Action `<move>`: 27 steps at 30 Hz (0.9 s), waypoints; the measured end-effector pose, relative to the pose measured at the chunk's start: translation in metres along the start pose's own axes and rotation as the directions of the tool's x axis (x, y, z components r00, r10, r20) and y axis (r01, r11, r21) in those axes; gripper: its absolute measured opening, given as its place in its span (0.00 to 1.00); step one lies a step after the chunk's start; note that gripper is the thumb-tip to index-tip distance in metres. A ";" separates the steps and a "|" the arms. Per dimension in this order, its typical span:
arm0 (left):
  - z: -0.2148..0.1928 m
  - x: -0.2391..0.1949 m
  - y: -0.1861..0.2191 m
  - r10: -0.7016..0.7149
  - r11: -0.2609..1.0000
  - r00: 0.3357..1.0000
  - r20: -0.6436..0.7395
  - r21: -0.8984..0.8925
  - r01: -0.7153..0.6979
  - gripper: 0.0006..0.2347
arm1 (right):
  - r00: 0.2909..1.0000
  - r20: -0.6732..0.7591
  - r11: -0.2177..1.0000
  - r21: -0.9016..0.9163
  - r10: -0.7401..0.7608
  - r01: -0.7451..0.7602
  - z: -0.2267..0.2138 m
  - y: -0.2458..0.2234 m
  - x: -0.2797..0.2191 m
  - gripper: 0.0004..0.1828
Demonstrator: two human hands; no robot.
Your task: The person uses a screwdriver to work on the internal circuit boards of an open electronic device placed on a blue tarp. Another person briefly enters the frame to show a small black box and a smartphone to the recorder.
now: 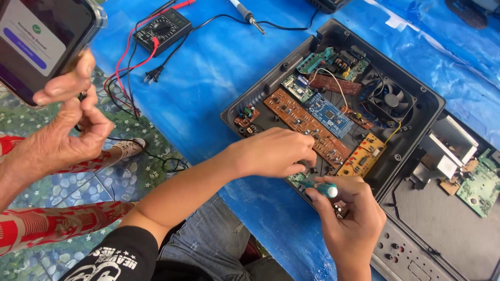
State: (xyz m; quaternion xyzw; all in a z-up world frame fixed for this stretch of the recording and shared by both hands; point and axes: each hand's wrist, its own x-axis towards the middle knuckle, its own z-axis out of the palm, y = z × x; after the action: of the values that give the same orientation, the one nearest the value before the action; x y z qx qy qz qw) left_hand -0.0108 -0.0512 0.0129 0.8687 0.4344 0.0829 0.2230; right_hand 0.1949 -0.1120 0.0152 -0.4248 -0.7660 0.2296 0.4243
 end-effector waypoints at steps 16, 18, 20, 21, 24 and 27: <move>0.200 -0.222 0.010 0.174 0.841 0.900 -0.401 -0.415 -0.347 0.10 | 0.998 0.066 1.000 0.004 -0.003 0.003 0.007 -0.014 0.000 0.12; 0.197 -0.230 -0.014 -0.734 0.371 0.628 0.259 -0.621 0.690 0.07 | 0.998 0.050 0.999 -0.006 0.034 -0.034 0.008 -0.017 -0.001 0.11; 0.193 -0.230 -0.029 -0.893 0.062 0.407 0.193 -0.842 0.536 0.14 | 0.998 0.049 0.999 0.000 0.033 -0.033 0.008 -0.018 0.000 0.11; 0.192 -0.230 -0.036 -0.966 -0.183 0.139 0.219 -0.955 0.233 0.27 | 0.998 0.045 0.999 0.005 0.035 -0.036 0.008 -0.019 0.001 0.11; 0.182 -0.236 -0.043 -0.965 -0.257 0.019 0.260 -0.962 0.088 0.34 | 0.998 0.044 0.999 -0.013 0.047 -0.046 0.006 -0.021 0.000 0.11; 0.178 -0.237 -0.047 -0.964 -0.266 -0.012 0.266 -0.961 0.072 0.36 | 0.997 0.047 0.999 -0.002 0.054 -0.054 0.006 -0.018 -0.001 0.11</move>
State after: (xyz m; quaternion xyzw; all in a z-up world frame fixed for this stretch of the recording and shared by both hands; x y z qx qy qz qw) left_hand -0.1291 -0.2705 -0.1546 -0.0202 0.7448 0.4998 0.4416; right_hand 0.1814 -0.1221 0.0244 -0.4402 -0.7641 0.2506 0.3995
